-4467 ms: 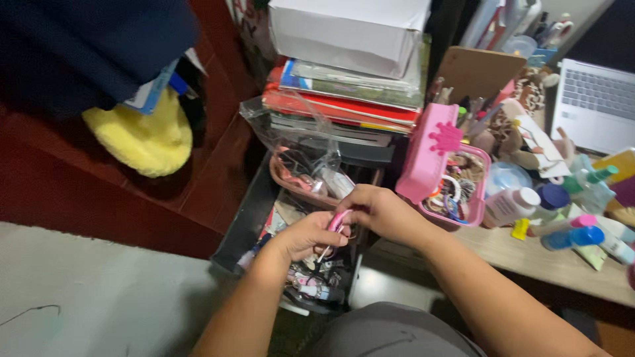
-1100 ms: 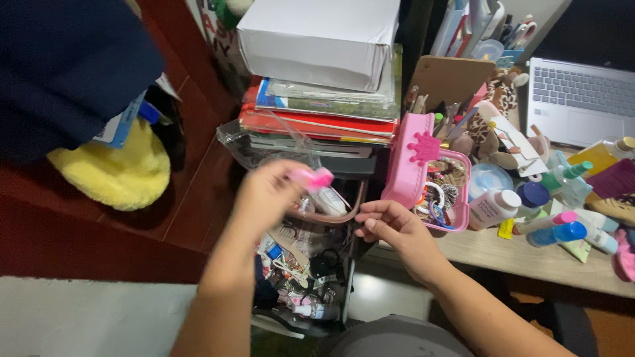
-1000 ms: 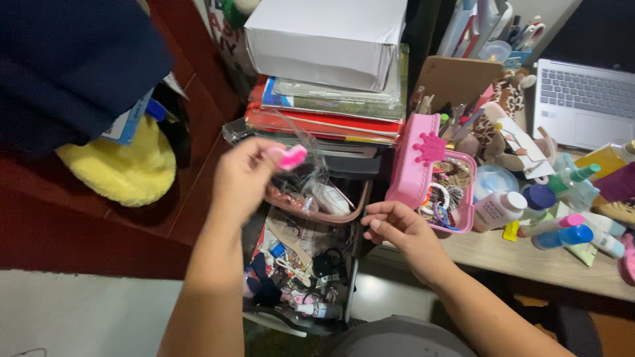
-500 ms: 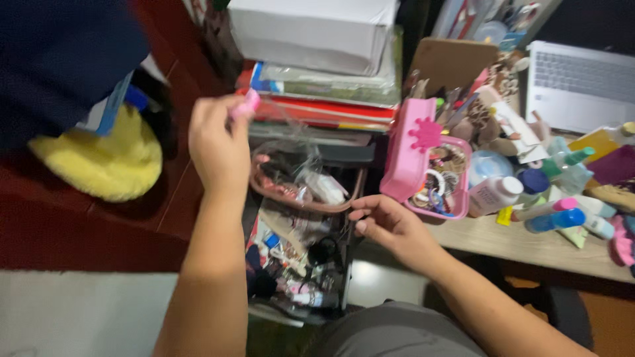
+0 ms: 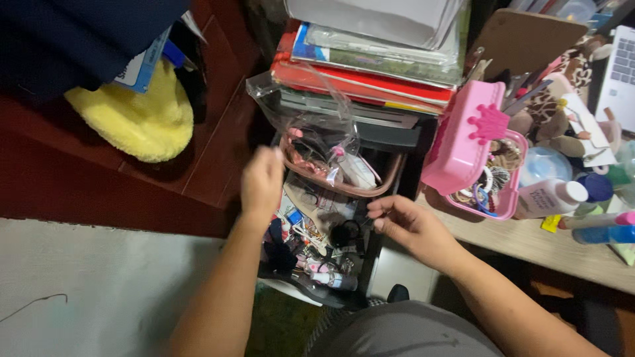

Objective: The person organizes various items including skincare products, a lanyard, hair accessories, and keychains by moving them between a desk surface and a set of plastic drawers.

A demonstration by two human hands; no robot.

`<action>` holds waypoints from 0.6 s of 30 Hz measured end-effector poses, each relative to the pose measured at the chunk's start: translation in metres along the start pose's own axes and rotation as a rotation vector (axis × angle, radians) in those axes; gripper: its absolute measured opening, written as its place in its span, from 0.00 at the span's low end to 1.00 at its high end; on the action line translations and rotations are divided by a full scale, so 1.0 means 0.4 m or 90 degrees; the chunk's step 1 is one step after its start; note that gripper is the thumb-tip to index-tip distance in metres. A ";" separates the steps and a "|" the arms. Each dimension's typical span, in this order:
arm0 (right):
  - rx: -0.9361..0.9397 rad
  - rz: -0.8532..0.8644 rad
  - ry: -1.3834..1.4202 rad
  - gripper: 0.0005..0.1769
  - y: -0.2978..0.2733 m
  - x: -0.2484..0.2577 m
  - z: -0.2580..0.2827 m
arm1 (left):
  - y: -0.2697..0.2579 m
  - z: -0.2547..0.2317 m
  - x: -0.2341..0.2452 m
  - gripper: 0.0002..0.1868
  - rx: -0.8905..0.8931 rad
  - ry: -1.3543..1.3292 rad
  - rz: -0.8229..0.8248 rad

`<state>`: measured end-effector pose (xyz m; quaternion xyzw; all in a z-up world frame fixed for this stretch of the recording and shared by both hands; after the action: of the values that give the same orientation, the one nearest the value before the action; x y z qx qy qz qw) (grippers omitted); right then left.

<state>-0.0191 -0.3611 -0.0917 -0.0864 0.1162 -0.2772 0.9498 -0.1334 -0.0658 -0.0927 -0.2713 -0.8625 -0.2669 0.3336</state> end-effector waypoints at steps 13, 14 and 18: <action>-0.065 -0.008 -0.112 0.15 0.004 -0.050 -0.041 | -0.175 0.366 -0.533 0.15 0.178 0.507 0.702; -0.066 -0.014 -0.112 0.15 -0.001 -0.046 -0.042 | -0.189 0.364 -0.539 0.17 0.205 0.522 0.706; -0.052 -0.042 -0.137 0.15 -0.025 -0.018 -0.035 | -0.191 0.376 -0.567 0.18 0.234 0.521 0.621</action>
<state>-0.0341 -0.3669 -0.1015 -0.1582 0.0218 -0.2928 0.9427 -0.1046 -0.0893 -0.3728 -0.4463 -0.4757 -0.0153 0.7578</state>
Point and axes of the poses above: each hand's wrist, its own y-axis towards the middle knuckle, its own x-axis out of the back of the hand, z = x × y, the point moved 7 cm from there along y, towards the middle knuckle, and after that the axes turned 14 degrees about y, right-handed, at the moved point
